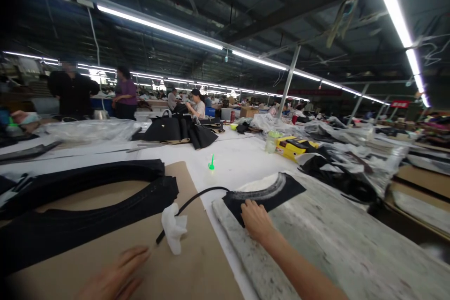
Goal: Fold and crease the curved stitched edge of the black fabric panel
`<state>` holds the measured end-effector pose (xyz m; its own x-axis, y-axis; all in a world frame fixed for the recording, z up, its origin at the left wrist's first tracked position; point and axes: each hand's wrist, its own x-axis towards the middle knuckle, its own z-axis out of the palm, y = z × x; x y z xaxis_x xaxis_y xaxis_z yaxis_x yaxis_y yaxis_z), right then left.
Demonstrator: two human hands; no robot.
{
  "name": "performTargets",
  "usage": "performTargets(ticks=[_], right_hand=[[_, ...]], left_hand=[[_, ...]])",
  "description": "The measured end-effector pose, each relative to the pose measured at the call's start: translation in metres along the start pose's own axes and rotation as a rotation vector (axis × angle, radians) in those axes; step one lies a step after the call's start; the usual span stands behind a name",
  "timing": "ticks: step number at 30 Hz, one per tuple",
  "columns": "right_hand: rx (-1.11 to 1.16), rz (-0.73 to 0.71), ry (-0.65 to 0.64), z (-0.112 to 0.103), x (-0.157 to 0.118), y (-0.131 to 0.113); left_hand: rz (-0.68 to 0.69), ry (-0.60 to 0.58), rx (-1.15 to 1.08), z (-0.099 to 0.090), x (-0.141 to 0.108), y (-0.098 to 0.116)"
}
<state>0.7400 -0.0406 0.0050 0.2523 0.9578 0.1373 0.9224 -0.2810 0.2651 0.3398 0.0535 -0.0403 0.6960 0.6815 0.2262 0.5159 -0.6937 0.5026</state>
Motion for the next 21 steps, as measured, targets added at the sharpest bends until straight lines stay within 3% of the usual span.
performTargets(ticks=[2, 5, 8, 15, 21], right_hand=[[-0.028, -0.021, -0.009, 0.005, 0.007, 0.003], [-0.049, -0.051, -0.004, 0.011, 0.016, 0.007], [-0.044, -0.087, 0.021, 0.015, 0.022, 0.012], [0.025, -0.143, 0.112, 0.01, 0.024, 0.022], [0.09, -0.163, 0.155, 0.017, 0.027, 0.019]], left_hand=[[0.047, -0.089, -0.013, 0.011, 0.043, 0.033], [0.116, -0.127, -0.062, 0.024, 0.106, 0.078], [0.18, -0.14, -0.073, 0.041, 0.158, 0.104], [0.248, -0.144, -0.105, 0.093, 0.24, 0.119], [0.222, -0.137, -0.087, 0.116, 0.254, 0.114]])
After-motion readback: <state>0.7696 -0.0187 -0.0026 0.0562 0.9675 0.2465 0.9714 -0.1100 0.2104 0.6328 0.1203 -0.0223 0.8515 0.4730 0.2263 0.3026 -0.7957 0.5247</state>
